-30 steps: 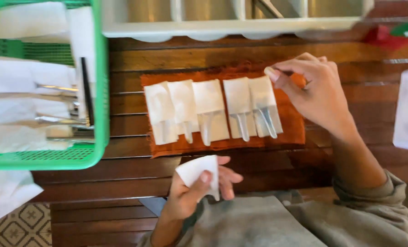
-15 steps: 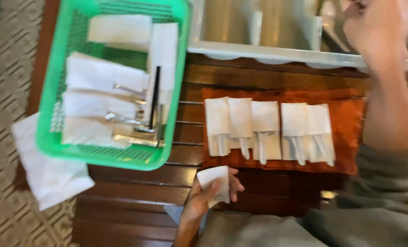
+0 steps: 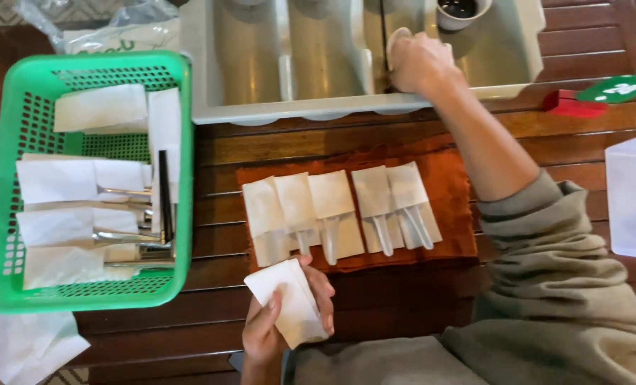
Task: The person wraps individual pieces of cutlery in white paper napkins and places them on an orange cloth. They then fold the cloth over the wrapped items and tie it with a string.
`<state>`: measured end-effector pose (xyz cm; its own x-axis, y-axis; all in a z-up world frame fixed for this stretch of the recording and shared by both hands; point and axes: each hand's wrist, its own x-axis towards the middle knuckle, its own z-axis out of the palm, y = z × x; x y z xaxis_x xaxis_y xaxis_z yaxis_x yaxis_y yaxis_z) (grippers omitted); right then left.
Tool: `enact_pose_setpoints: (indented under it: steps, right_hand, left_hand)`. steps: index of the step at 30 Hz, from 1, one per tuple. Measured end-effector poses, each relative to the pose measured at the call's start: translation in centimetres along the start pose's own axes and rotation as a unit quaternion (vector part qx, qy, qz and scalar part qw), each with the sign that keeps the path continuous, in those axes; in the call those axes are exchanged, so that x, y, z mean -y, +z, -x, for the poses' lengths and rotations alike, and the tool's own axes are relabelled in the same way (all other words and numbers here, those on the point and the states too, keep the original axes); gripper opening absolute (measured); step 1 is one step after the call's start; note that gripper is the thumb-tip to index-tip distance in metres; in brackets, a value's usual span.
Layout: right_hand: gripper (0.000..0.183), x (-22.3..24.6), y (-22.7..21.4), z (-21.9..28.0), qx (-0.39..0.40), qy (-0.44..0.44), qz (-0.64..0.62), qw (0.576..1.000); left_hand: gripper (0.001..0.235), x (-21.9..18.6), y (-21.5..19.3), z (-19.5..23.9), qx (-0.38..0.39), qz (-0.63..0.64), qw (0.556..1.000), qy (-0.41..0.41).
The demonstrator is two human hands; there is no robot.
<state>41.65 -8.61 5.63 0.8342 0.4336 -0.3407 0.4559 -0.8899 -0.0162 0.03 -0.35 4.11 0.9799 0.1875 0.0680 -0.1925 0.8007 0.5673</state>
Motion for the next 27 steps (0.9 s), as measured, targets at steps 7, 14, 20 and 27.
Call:
enact_pose_setpoints:
  steps: [7, 14, 20, 27]
  right_hand:
    - [0.029, -1.4, 2.6, -2.1, -0.036, -0.019, -0.039, 0.998]
    - [0.016, -1.2, 2.1, -0.6, -0.084, -0.045, -0.128, 0.987]
    - [0.021, -3.1, 1.2, 1.6, -0.209, -0.141, -0.193, 0.948]
    - [0.030, -6.0, -1.0, 14.4, -0.361, -0.228, -0.170, 0.888]
  left_hand:
    - [0.057, 4.0, 1.9, -2.0, 0.029, 0.057, 0.998, -0.028]
    - [0.059, 4.5, 3.2, -4.9, -0.050, 0.054, 0.997, -0.037]
    - [0.053, 4.8, 2.1, -6.6, -0.046, 0.087, 0.995, -0.007]
    - [0.047, 4.5, 1.7, -8.6, -0.079, 0.012, 0.993, 0.083]
